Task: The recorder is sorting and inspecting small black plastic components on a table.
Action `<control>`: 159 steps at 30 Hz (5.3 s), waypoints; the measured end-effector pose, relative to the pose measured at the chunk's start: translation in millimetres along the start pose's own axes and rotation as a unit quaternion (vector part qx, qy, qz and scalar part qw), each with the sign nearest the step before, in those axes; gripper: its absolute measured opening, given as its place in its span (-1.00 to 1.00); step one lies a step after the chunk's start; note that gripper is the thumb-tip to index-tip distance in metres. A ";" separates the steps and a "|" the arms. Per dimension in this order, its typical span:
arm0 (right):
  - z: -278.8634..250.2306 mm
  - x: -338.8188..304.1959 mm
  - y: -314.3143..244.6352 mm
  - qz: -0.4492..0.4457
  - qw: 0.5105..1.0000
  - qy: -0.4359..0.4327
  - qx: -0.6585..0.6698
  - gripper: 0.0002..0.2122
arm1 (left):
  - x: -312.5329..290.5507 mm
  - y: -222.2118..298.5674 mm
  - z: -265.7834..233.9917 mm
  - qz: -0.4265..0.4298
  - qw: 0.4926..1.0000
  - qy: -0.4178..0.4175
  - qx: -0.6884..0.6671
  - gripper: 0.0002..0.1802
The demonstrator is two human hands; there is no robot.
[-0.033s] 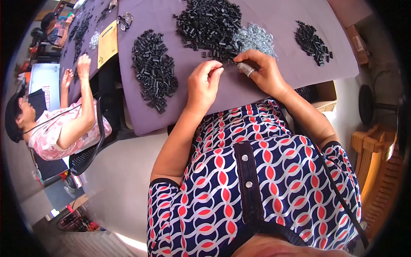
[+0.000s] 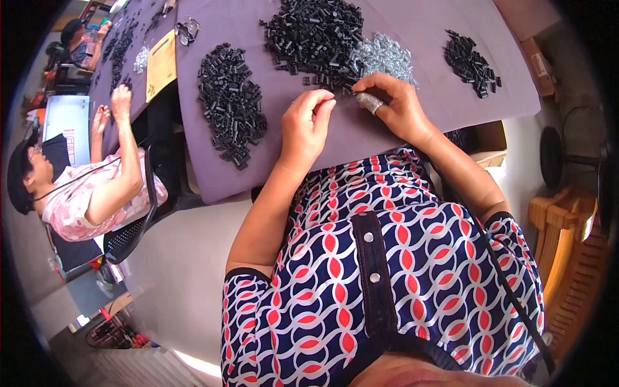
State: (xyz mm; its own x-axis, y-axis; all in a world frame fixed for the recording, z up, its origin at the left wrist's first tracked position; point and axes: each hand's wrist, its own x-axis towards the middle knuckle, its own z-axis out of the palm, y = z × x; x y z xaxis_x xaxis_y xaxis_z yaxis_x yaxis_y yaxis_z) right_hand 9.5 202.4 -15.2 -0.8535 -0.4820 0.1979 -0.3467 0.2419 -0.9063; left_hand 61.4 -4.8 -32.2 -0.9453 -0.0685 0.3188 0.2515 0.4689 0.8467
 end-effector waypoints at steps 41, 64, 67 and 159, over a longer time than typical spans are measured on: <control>-10.0 -17.4 9.7 -0.011 0.995 0.094 0.032 -0.79 | 39.7 18.2 7.9 0.119 0.962 -0.103 0.222 -0.87; -10.2 -17.8 7.1 0.012 0.996 0.080 0.050 -0.73 | 64.9 19.5 2.5 0.173 0.935 -0.162 0.264 -0.94; -10.2 -17.3 4.9 0.007 0.996 0.082 0.036 -0.76 | 59.2 22.8 -3.5 0.129 0.956 -0.151 0.217 -0.93; -10.9 -17.9 13.0 0.005 0.994 0.087 0.073 -0.64 | 53.9 -15.0 -25.6 0.022 0.966 -0.049 0.253 -0.86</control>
State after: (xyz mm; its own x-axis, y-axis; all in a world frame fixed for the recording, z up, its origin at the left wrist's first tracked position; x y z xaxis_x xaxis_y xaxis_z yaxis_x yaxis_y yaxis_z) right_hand 16.0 223.4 -26.5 -0.9153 -0.3239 0.2393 -0.2891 0.1149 -0.9504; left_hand 12.0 -38.1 -16.8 -0.9574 0.0335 0.2868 0.1816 0.8420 0.5080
